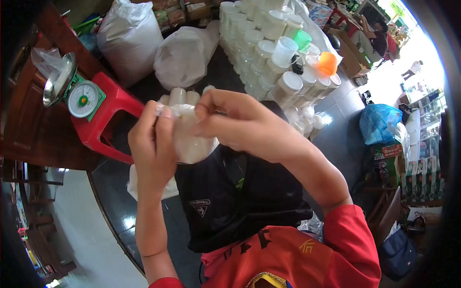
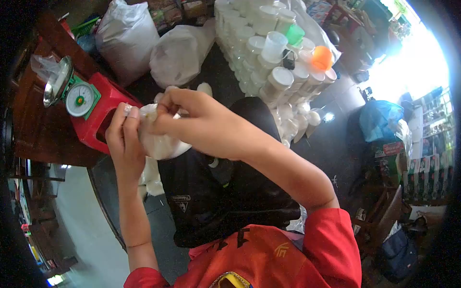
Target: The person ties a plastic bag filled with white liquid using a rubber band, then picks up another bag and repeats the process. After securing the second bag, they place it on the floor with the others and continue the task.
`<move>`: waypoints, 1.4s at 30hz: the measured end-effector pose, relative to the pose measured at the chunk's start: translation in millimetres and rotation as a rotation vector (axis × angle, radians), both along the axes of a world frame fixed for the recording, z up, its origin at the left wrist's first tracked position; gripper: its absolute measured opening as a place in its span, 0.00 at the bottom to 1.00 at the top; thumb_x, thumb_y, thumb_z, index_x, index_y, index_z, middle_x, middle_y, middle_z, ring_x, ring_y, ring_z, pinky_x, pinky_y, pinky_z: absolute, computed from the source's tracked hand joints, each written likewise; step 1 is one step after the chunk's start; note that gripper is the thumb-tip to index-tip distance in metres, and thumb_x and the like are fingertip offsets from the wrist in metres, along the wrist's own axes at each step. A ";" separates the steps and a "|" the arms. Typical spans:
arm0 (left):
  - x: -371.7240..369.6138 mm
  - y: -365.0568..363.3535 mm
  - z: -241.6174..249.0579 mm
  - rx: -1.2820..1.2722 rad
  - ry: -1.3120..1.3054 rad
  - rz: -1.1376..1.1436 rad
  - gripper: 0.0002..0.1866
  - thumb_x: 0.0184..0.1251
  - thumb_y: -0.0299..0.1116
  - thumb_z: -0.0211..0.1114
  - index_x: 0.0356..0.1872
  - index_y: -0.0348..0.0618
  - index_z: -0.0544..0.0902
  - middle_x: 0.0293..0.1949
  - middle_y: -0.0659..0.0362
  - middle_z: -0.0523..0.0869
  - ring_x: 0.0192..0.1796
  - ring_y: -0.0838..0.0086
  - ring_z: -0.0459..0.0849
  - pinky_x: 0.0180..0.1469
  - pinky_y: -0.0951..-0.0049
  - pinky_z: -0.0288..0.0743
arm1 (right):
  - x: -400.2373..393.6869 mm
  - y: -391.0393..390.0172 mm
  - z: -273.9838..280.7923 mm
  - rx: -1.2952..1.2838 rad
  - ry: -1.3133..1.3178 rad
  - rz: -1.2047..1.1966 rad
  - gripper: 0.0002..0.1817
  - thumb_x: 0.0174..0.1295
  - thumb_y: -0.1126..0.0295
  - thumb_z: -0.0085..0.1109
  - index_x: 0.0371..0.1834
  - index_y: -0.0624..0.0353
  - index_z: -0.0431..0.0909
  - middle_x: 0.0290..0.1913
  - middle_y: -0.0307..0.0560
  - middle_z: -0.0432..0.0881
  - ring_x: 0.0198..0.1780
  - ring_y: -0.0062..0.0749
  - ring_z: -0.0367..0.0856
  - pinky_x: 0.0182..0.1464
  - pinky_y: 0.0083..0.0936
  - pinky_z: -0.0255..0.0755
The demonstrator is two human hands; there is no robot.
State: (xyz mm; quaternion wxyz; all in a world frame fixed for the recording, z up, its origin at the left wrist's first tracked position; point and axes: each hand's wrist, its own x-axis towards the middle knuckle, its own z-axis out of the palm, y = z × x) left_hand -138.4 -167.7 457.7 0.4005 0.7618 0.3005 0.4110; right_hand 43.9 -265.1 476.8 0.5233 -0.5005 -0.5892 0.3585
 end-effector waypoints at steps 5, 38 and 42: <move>5.1 -12.2 -8.1 0.295 -0.057 -0.013 0.11 0.75 0.28 0.56 0.30 0.37 0.72 0.22 0.51 0.71 0.22 0.62 0.71 0.27 0.64 0.65 | -7.1 -24.0 31.1 -0.543 1.111 0.085 0.13 0.72 0.72 0.43 0.52 0.64 0.75 0.42 0.33 0.79 0.21 0.10 0.55 0.18 0.08 0.51; -1.5 -13.0 -37.3 0.320 -0.253 0.051 0.19 0.84 0.41 0.48 0.30 0.41 0.64 0.26 0.62 0.64 0.30 0.77 0.65 0.33 0.73 0.59 | -32.5 10.2 15.2 0.038 -0.436 -0.067 0.16 0.47 0.65 0.72 0.34 0.64 0.79 0.30 0.50 0.85 0.33 0.46 0.87 0.38 0.37 0.78; 0.2 -15.7 -32.3 0.299 -0.269 0.061 0.17 0.81 0.38 0.50 0.29 0.41 0.66 0.23 0.60 0.68 0.25 0.77 0.68 0.28 0.74 0.60 | -33.5 9.8 14.1 0.036 -0.478 -0.071 0.16 0.48 0.65 0.71 0.34 0.64 0.78 0.31 0.52 0.85 0.34 0.49 0.86 0.39 0.39 0.78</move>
